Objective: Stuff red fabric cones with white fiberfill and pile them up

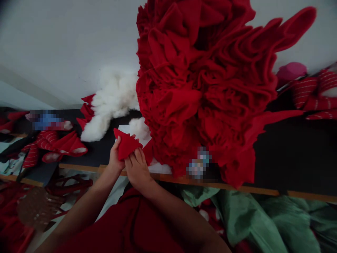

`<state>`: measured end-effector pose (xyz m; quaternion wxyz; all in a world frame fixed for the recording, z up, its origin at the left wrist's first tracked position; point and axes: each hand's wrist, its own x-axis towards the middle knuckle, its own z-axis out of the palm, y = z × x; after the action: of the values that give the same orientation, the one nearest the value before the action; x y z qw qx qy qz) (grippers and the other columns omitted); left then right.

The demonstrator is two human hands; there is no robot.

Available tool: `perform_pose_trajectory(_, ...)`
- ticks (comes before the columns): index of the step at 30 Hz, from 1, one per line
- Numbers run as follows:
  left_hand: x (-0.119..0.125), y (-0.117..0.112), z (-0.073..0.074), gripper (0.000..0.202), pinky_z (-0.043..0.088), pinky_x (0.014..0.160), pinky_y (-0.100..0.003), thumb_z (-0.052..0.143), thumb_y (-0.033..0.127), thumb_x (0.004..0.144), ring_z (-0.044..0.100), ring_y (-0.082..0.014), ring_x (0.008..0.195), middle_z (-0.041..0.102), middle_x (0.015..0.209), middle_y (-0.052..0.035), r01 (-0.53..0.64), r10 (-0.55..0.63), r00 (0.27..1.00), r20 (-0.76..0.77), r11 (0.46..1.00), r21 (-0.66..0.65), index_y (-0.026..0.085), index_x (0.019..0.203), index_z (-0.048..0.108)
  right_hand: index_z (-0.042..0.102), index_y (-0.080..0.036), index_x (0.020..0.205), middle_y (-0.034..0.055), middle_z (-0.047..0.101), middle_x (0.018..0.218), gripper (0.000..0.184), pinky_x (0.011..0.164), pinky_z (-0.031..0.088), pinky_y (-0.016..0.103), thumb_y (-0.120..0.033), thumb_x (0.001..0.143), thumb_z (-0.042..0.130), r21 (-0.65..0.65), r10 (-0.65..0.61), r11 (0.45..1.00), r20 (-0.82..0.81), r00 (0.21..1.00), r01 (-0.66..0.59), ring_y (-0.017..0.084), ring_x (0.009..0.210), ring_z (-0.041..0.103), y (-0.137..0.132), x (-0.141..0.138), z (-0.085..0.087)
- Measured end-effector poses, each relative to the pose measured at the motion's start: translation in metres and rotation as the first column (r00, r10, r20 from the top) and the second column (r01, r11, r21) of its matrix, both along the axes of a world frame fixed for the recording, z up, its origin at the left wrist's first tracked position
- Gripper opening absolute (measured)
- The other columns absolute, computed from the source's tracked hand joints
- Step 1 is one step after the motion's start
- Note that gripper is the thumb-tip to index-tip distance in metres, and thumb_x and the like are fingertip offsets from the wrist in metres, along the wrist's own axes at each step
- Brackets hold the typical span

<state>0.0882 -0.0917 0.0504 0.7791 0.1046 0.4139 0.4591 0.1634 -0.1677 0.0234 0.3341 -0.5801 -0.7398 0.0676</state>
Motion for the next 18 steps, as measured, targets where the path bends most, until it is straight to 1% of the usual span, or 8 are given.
perform_pose_trajectory(3, 0.001, -0.002, 0.002, 0.030, 0.043, 0.091, -0.041, 0.050, 0.040, 0.079, 0.059, -0.0239, 0.098, 0.066, 0.096, -0.0084, 0.003, -0.003, 1.000, 0.000, 1.000, 0.005, 0.016, 0.095, 0.058, 0.047, -0.007, 0.123, 0.0155, 0.056, 0.115, 0.043, 0.097, 0.038, 0.042, -0.007, 0.080, 0.038, -0.043, 0.102, 0.994, -0.033, 0.994, -0.103, 0.026, 0.112, 0.043, 0.006, 0.004, -0.004)
perform_pose_trajectory(6, 0.002, -0.002, 0.004, 0.029, 0.043, 0.091, -0.043, 0.050, 0.038, 0.079, 0.060, -0.0243, 0.097, 0.067, 0.092, -0.0076, -0.010, 0.010, 1.000, -0.016, 1.000, 0.004, 0.016, 0.095, 0.058, 0.051, -0.007, 0.118, 0.0153, 0.057, 0.112, 0.043, 0.097, 0.039, 0.041, -0.004, 0.077, 0.039, -0.084, 0.154, 0.984, -0.063, 0.986, -0.159, 0.025, 0.109, 0.046, 0.011, 0.006, -0.007)
perform_pose_trajectory(8, 0.003, -0.003, 0.004, 0.029, 0.043, 0.091, -0.043, 0.051, 0.038, 0.078, 0.060, -0.0241, 0.096, 0.067, 0.091, -0.0072, -0.015, 0.015, 1.000, -0.024, 1.000, 0.003, 0.016, 0.096, 0.058, 0.051, -0.008, 0.119, 0.0160, 0.054, 0.115, 0.044, 0.096, 0.039, 0.042, -0.004, 0.076, 0.039, -0.108, 0.145, 0.982, -0.083, 0.986, -0.153, 0.025, 0.110, 0.045, 0.013, 0.006, -0.008)
perform_pose_trajectory(11, 0.005, -0.004, 0.004, 0.029, 0.043, 0.090, -0.043, 0.052, 0.038, 0.077, 0.060, -0.0236, 0.096, 0.067, 0.092, -0.0074, -0.025, 0.026, 0.999, -0.043, 1.000, 0.013, 0.017, 0.096, 0.058, 0.045, -0.005, 0.124, 0.0203, 0.050, 0.121, 0.049, 0.095, 0.039, 0.047, -0.005, 0.075, 0.041, -0.165, 0.100, 0.980, -0.093, 0.991, -0.115, 0.029, 0.113, 0.043, 0.014, 0.005, -0.007)
perform_pose_trajectory(13, 0.005, -0.004, 0.004, 0.029, 0.044, 0.089, -0.042, 0.053, 0.038, 0.077, 0.060, -0.0236, 0.095, 0.067, 0.092, -0.0077, -0.022, 0.023, 0.998, -0.060, 0.999, 0.023, 0.017, 0.096, 0.058, 0.042, -0.004, 0.127, 0.0209, 0.051, 0.120, 0.053, 0.097, 0.036, 0.049, -0.006, 0.074, 0.044, -0.195, 0.136, 0.969, -0.085, 0.987, -0.151, 0.031, 0.114, 0.043, 0.015, 0.004, -0.006)
perform_pose_trajectory(16, 0.004, -0.004, 0.004, 0.028, 0.044, 0.089, -0.043, 0.053, 0.037, 0.077, 0.061, -0.0237, 0.095, 0.066, 0.094, -0.0070, -0.011, 0.013, 0.997, -0.076, 0.999, 0.032, 0.017, 0.097, 0.058, 0.043, -0.005, 0.126, 0.0190, 0.054, 0.118, 0.054, 0.100, 0.033, 0.048, -0.007, 0.073, 0.047, -0.240, 0.209, 0.945, -0.082, 0.974, -0.223, 0.031, 0.112, 0.045, 0.017, 0.003, -0.006)
perform_pose_trajectory(18, 0.003, -0.005, 0.003, 0.029, 0.044, 0.089, -0.042, 0.054, 0.037, 0.077, 0.061, -0.0236, 0.095, 0.066, 0.094, -0.0066, -0.011, 0.013, 0.996, -0.083, 0.999, 0.035, 0.018, 0.098, 0.057, 0.044, -0.005, 0.126, 0.0185, 0.055, 0.118, 0.053, 0.099, 0.034, 0.045, -0.008, 0.073, 0.047, -0.229, 0.195, 0.950, -0.100, 0.976, -0.213, 0.030, 0.112, 0.046, 0.019, 0.002, -0.009)
